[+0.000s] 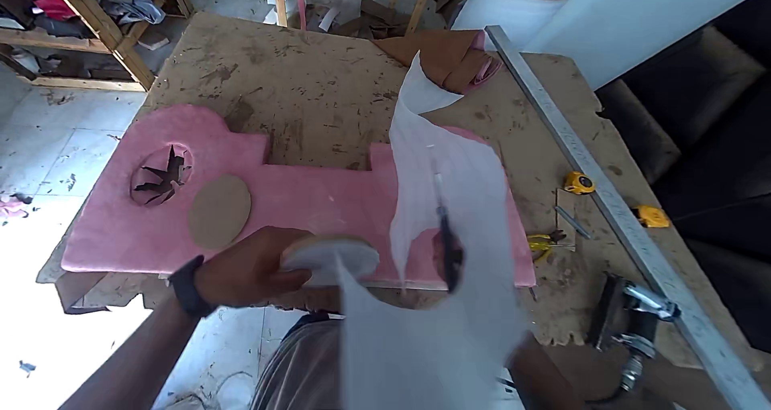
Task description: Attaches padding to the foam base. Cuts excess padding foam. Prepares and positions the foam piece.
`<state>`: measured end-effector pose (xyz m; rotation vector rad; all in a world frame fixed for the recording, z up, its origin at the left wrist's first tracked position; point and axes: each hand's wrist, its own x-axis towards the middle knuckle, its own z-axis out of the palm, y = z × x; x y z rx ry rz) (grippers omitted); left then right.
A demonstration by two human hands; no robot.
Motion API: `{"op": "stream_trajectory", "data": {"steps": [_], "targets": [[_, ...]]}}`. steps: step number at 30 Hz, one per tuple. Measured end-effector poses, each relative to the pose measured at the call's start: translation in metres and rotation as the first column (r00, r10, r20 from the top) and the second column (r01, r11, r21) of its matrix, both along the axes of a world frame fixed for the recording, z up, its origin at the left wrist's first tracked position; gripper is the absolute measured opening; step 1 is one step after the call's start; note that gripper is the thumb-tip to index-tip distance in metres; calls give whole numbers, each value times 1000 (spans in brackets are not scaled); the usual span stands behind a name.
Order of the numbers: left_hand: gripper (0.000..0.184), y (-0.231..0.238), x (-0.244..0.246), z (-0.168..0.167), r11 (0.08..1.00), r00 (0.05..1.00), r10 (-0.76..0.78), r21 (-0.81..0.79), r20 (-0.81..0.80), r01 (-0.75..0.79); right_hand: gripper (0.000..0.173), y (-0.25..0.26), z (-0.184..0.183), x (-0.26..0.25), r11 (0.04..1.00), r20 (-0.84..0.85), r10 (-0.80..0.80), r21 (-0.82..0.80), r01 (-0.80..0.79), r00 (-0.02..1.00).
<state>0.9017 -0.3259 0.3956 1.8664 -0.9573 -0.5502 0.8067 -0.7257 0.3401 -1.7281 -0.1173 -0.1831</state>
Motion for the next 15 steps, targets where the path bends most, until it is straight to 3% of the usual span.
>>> {"op": "stream_trajectory", "data": {"steps": [1, 2, 4, 5, 7, 9, 12, 15], "targets": [[29, -5, -2, 0, 1000, 977, 25, 12, 210, -28, 32, -22, -31, 8, 998, 147, -11, 61, 3, 989], [33, -10, -5, -1, 999, 922, 42, -11, 384, -41, 25, -33, -35, 10, 993, 127, -85, 91, 74, 988], [34, -16, -11, -5, 994, 804, 106, -78, 586, -74, 8, -44, -23, 9, 959, 61, -282, 46, 280, 957], [36, -19, -13, -9, 989, 768, 145, -121, 624, -89, 8, -51, -19, 6, 924, 34, -382, -11, 383, 923], [37, -23, -16, -18, 978, 744, 197, -181, 639, -104, 16, -72, -22, -1, 841, 28, -521, -154, 519, 853], [36, -30, -15, -24, 973, 742, 215, -204, 635, -106, 22, -99, -30, -4, 797, 91, -562, -208, 567, 822], [33, -48, -12, -27, 970, 786, 213, -224, 581, -98, 22, -139, -41, -3, 812, 134, -554, -134, 569, 822], [28, -73, -4, -32, 960, 899, 253, -211, 359, -186, 12, -166, -28, 16, 829, 112, -556, 4, 559, 824]]}}
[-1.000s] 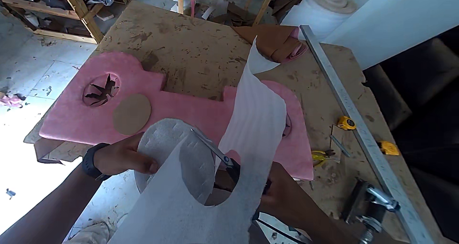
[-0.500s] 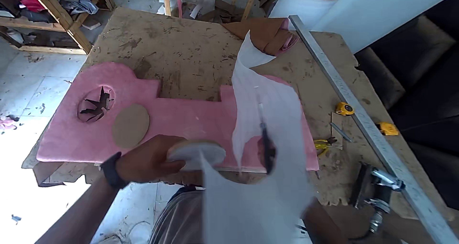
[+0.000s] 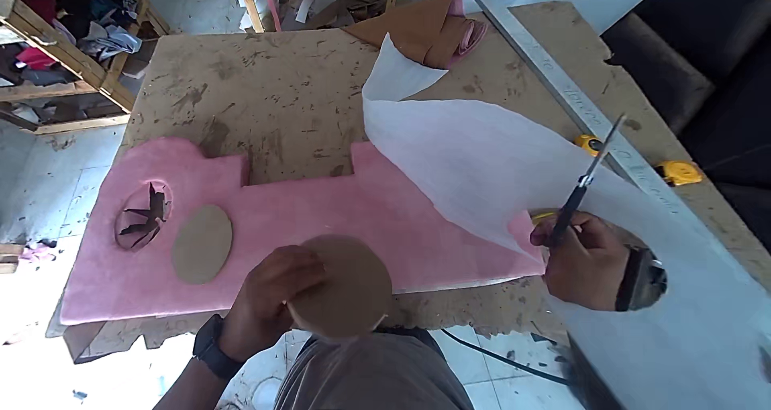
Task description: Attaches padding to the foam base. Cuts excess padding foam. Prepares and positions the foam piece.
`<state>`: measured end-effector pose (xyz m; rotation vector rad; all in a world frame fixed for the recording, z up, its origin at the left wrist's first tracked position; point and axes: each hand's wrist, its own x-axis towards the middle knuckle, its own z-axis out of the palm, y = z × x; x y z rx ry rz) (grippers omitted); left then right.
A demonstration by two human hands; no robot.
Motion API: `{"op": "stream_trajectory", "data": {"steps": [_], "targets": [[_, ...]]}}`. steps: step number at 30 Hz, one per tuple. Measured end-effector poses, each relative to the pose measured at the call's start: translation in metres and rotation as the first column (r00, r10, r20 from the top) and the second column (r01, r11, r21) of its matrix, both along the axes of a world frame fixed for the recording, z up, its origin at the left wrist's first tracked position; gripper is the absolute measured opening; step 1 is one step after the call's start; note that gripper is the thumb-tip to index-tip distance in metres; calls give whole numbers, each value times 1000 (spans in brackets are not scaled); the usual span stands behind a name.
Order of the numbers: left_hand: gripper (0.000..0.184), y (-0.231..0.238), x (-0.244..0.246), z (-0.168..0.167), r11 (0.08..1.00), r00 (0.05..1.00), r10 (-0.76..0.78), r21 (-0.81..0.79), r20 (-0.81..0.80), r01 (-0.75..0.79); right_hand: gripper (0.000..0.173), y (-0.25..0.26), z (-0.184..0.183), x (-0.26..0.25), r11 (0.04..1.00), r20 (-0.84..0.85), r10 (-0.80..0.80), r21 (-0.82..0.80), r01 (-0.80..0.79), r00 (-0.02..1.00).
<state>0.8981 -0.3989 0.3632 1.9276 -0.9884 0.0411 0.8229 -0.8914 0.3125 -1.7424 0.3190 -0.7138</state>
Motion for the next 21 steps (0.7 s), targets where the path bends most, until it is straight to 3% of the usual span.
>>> {"op": "stream_trajectory", "data": {"steps": [2, 5, 8, 11, 13, 17, 21], "targets": [[37, -26, 10, -13, 996, 939, 82, -5, -335, -89, 8, -24, 14, 18, 1000, 62, -11, 28, 9, 998], [55, -73, 36, -50, 984, 663, 100, -24, -742, -175, 10, -62, 42, 59, 995, 204, -44, 102, 23, 978], [57, -117, 61, -101, 984, 485, 102, 16, -869, -179, 16, -87, 74, 95, 988, 279, -32, 154, -12, 960], [57, -147, 74, -131, 975, 414, 177, 101, -893, -198, 14, -90, 96, 121, 979, 351, 25, 179, -94, 936], [59, -157, 78, -132, 963, 406, 234, 152, -883, -224, 15, -86, 101, 134, 969, 379, 56, 204, -142, 924], [60, -169, 83, -130, 919, 499, 392, 313, -773, -238, 16, -72, 94, 164, 938, 441, 118, 245, -246, 890], [63, -181, 85, -118, 767, 694, 561, 598, -451, -231, 15, -56, 69, 194, 908, 457, 85, 330, -257, 885]]}}
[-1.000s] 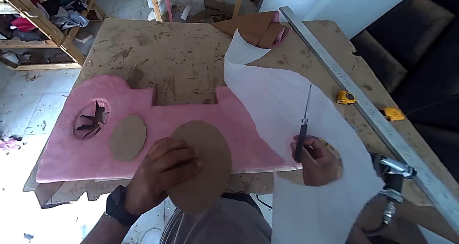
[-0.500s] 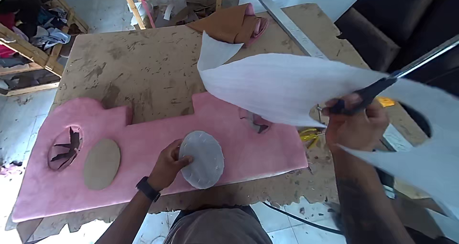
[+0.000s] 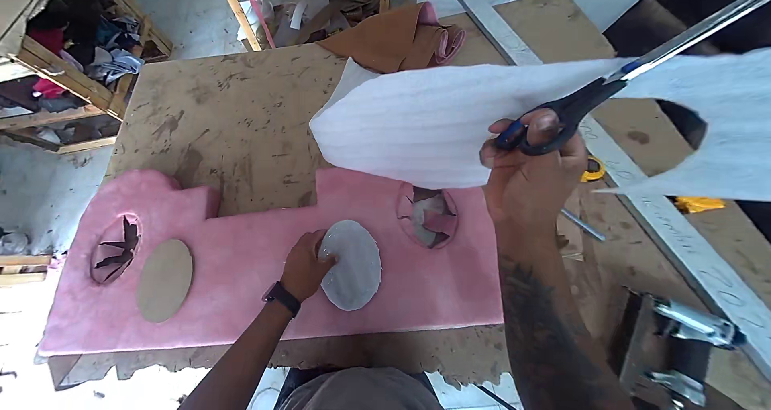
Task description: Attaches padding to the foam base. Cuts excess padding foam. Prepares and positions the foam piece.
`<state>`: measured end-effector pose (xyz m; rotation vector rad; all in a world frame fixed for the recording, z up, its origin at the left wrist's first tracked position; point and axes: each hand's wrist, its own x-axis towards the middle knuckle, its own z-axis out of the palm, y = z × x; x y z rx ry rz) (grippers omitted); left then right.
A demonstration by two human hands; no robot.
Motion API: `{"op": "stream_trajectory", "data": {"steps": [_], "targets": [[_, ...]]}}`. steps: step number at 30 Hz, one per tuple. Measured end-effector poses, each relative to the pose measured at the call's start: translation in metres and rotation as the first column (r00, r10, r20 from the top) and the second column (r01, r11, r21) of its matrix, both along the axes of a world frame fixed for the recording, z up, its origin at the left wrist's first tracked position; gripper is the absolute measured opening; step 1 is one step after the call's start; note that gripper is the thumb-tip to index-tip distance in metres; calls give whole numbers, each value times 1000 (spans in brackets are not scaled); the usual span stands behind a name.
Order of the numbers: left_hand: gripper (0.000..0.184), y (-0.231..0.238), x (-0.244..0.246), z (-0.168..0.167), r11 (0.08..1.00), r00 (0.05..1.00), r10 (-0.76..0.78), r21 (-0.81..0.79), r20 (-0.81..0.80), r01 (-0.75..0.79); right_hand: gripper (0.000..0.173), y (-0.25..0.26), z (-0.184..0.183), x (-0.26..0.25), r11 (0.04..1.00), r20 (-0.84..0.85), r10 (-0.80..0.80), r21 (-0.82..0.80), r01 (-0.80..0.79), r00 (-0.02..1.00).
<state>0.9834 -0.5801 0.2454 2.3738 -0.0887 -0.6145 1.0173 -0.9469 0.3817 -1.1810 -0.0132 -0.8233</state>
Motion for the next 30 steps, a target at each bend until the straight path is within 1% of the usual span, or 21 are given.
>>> {"op": "stream_trajectory", "data": {"steps": [1, 3, 4, 6, 9, 11, 13, 16, 17, 18, 19, 20, 21, 23, 25, 27, 28, 29, 30], "targets": [[60, 0, -1, 0, 998, 998, -22, 59, 52, 19, 14, 3, -11, 2, 1000, -30, -9, 25, 10, 1000], [55, 8, -9, -1, 996, 992, -22, 89, 123, 11, 16, 7, -34, -5, 994, -119, -19, 105, 32, 993], [52, 15, -14, -1, 998, 990, 4, 68, 138, -14, 18, 9, -44, -13, 989, -167, -12, 145, 37, 986], [45, 39, -28, -1, 993, 980, 114, -36, 165, -109, 21, 18, -56, -32, 978, -211, 14, 207, 30, 977], [32, 85, -53, -8, 953, 934, 285, -172, 214, -250, 21, 45, -61, -61, 971, -225, 6, 235, 48, 974], [28, 125, -64, -14, 924, 881, 373, -198, 290, -326, 24, 74, -61, -78, 967, -199, 70, 253, -18, 977], [27, 185, -69, -14, 920, 823, 390, -134, 413, -368, 25, 121, -61, -90, 951, -185, 158, 294, -99, 970], [30, 295, -67, -19, 901, 743, 331, 39, 581, -432, 26, 208, -60, -102, 909, -199, 275, 371, -188, 941], [37, 332, -64, -23, 877, 742, 321, 112, 588, -468, 27, 239, -60, -103, 893, -201, 308, 397, -210, 930], [47, 365, -59, -25, 844, 756, 327, 185, 567, -504, 27, 271, -60, -101, 876, -192, 337, 421, -233, 922], [58, 390, -51, -25, 819, 776, 340, 239, 532, -522, 27, 302, -61, -98, 862, -182, 359, 440, -251, 915], [65, 406, -43, -23, 817, 796, 340, 262, 500, -514, 27, 333, -61, -94, 852, -171, 378, 449, -269, 910], [66, 412, -35, -22, 839, 816, 318, 257, 482, -479, 27, 363, -60, -90, 848, -164, 398, 441, -294, 903], [62, 407, -24, -15, 885, 858, 259, 247, 444, -395, 31, 419, -56, -81, 844, -158, 464, 379, -380, 872], [58, 407, -20, -12, 909, 876, 243, 218, 416, -355, 36, 468, -52, -81, 807, -162, 572, 288, -515, 804], [47, 412, -20, -18, 944, 875, 235, 114, 423, -309, 36, 505, -55, -88, 716, -206, 697, 167, -677, 687], [41, 414, -23, -21, 961, 875, 229, 44, 427, -273, 35, 519, -60, -94, 659, -266, 740, 109, -744, 617], [34, 415, -27, -23, 969, 878, 242, -50, 413, -244, 33, 531, -66, -100, 592, -354, 763, 47, -805, 541], [29, 416, -30, -22, 955, 882, 288, -184, 374, -233, 28, 540, -74, -107, 510, -444, 767, -19, -860, 464]]}}
